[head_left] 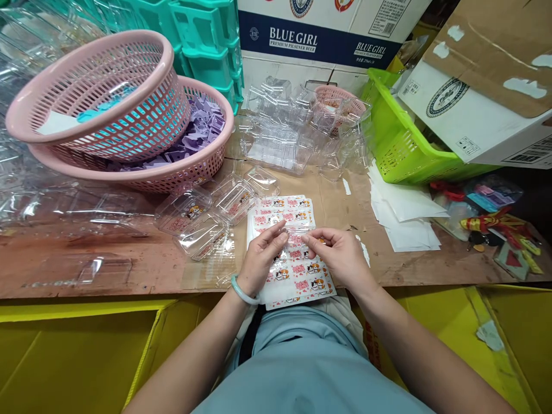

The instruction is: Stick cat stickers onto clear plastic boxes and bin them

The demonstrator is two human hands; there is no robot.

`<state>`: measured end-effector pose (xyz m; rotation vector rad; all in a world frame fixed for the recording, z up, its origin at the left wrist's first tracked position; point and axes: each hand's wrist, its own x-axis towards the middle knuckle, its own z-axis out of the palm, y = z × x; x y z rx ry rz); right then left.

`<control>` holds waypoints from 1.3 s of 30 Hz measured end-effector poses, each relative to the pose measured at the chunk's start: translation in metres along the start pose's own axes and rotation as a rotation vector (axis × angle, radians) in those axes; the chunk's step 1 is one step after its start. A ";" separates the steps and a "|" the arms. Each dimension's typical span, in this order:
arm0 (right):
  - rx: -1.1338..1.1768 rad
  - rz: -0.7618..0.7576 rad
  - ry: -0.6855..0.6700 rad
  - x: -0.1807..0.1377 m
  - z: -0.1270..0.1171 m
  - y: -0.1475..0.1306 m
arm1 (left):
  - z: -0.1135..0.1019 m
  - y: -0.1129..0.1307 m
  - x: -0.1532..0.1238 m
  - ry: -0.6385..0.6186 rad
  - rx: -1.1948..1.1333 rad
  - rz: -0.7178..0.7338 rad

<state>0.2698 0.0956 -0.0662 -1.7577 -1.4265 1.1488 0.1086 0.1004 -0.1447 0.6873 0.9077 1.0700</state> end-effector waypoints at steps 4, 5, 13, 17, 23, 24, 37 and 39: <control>-0.109 -0.082 0.056 -0.005 0.005 -0.003 | 0.005 0.001 -0.001 0.000 0.033 0.047; -0.153 -0.129 0.088 -0.007 0.006 -0.002 | 0.007 0.002 -0.001 0.007 0.046 0.066; -0.387 -0.472 0.319 -0.014 0.015 0.018 | 0.018 -0.002 0.000 0.097 0.151 0.147; -0.386 -0.534 0.346 -0.015 0.013 0.029 | 0.018 -0.004 -0.002 0.097 0.171 0.145; -0.248 -0.265 0.591 -0.009 -0.013 0.054 | 0.020 -0.004 -0.002 0.114 0.148 0.140; -0.168 -0.211 0.596 -0.008 -0.013 0.056 | 0.021 -0.003 -0.003 0.117 0.147 0.135; 0.147 -0.307 -0.073 0.005 -0.005 0.022 | 0.009 0.038 -0.025 0.120 0.148 0.283; 0.107 -0.409 -0.179 0.018 -0.005 0.009 | 0.002 0.044 -0.025 0.129 0.160 0.362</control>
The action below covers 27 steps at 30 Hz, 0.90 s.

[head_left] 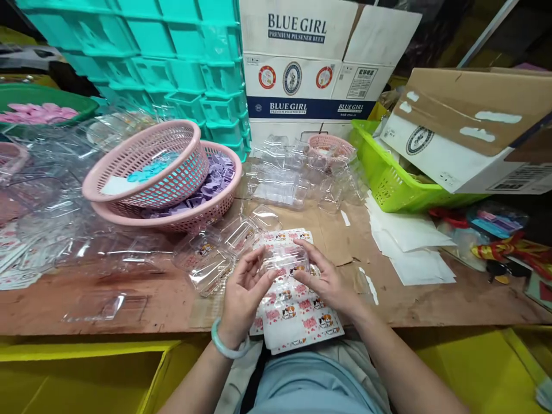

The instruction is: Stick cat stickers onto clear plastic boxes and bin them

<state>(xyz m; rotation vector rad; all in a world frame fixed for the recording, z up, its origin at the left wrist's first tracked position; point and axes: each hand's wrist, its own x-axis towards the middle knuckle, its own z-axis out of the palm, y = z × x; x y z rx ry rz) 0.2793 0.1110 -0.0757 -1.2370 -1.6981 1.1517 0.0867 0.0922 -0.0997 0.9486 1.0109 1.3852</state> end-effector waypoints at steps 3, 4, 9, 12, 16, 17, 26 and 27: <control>0.030 -0.089 0.110 0.046 0.010 -0.006 | -0.006 -0.001 0.000 0.059 0.076 0.129; 0.031 -0.091 0.211 0.065 0.016 -0.006 | -0.007 -0.004 -0.001 0.077 0.133 0.171; -0.222 -0.039 0.362 0.146 0.048 0.004 | -0.014 -0.025 -0.002 0.029 0.479 0.258; -0.234 -0.120 0.254 0.158 0.050 0.013 | -0.021 -0.029 0.006 -0.001 0.585 0.257; -0.228 -0.119 0.340 0.135 0.040 0.026 | -0.024 -0.023 0.021 -0.001 0.629 0.280; -0.249 -0.120 0.324 0.127 0.037 0.029 | -0.023 -0.022 0.025 -0.008 0.644 0.304; -0.725 -0.123 0.879 0.110 -0.061 0.073 | 0.010 -0.025 0.035 -0.176 0.683 0.376; -0.769 -0.082 0.895 0.116 -0.071 0.080 | 0.016 -0.028 0.034 -0.203 0.682 0.363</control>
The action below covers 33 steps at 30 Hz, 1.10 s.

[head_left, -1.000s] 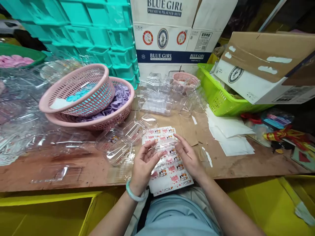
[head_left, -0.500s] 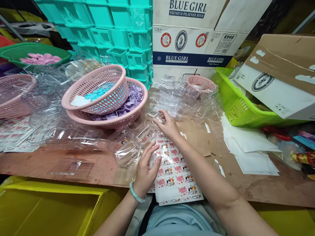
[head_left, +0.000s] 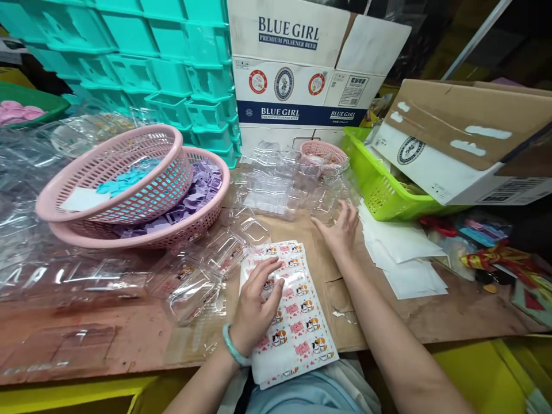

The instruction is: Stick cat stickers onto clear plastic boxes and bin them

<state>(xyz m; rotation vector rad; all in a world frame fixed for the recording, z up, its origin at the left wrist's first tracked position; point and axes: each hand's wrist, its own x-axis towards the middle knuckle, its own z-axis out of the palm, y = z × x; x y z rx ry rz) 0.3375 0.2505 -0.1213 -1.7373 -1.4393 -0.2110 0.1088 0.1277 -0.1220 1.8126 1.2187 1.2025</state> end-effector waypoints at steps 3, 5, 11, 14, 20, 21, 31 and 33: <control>-0.046 0.078 -0.126 0.020 0.019 0.015 | 0.019 0.002 0.000 -0.088 0.004 0.017; -0.035 0.097 -0.190 0.026 0.029 0.019 | 0.025 0.002 -0.001 -0.113 0.020 0.033; -0.082 -0.023 -0.312 -0.007 -0.004 0.031 | -0.002 -0.011 -0.021 -0.054 0.102 -0.051; -0.116 -0.136 -0.414 -0.065 -0.048 0.017 | -0.015 -0.015 -0.036 0.026 0.091 -0.127; 0.174 -0.761 -0.977 -0.167 -0.112 -0.037 | -0.015 -0.004 -0.050 0.212 -0.283 -0.401; 0.173 -0.791 -0.993 -0.172 -0.116 -0.039 | -0.017 -0.001 -0.053 0.222 -0.322 -0.438; 0.276 -0.749 -0.896 -0.167 -0.118 -0.026 | -0.050 0.024 -0.089 -0.294 -0.510 -0.922; 0.313 -0.730 -0.900 -0.167 -0.119 -0.033 | -0.043 0.027 -0.087 -0.228 -0.581 -0.935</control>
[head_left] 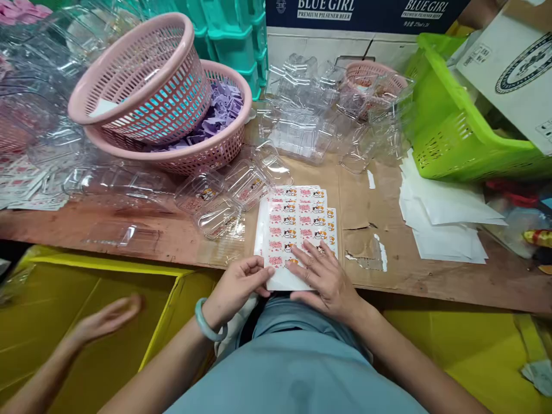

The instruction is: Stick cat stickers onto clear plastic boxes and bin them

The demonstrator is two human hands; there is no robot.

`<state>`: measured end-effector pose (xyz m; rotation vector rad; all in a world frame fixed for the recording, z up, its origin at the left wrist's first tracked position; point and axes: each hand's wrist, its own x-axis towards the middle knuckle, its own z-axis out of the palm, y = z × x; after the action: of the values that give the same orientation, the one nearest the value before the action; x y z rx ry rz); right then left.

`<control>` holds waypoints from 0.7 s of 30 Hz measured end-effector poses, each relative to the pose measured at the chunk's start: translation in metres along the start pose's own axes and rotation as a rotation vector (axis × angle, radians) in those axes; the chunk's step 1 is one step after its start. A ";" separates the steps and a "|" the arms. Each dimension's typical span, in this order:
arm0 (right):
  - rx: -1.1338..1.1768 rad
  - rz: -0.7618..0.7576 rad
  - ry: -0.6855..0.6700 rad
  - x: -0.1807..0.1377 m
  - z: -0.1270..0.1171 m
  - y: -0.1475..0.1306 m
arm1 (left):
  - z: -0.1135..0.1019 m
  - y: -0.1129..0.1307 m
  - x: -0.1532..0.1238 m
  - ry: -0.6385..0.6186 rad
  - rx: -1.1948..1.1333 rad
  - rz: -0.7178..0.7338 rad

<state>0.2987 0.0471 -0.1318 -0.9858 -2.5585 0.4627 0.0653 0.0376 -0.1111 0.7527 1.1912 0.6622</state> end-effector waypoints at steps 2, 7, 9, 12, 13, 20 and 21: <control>0.054 0.050 0.045 0.007 -0.002 -0.006 | 0.009 0.002 0.004 0.020 -0.061 0.052; 0.147 0.126 0.208 0.027 0.000 -0.013 | 0.022 0.004 0.012 -0.069 -0.110 0.106; 0.192 0.133 0.277 0.030 0.004 -0.012 | 0.024 0.005 0.015 -0.080 -0.024 0.185; 0.233 0.163 0.344 0.030 0.010 -0.009 | 0.025 0.007 0.020 -0.065 0.162 0.362; 0.253 0.178 0.353 0.029 0.012 -0.009 | 0.025 0.007 0.021 -0.059 0.213 0.406; 0.501 0.343 0.414 0.029 0.010 -0.010 | 0.025 0.008 0.026 -0.055 0.416 0.533; 0.507 0.340 0.414 0.029 0.010 -0.009 | 0.026 0.007 0.026 -0.056 0.389 0.518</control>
<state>0.2694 0.0586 -0.1303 -1.1692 -1.7869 0.8463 0.0961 0.0585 -0.1153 1.4279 1.0898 0.8338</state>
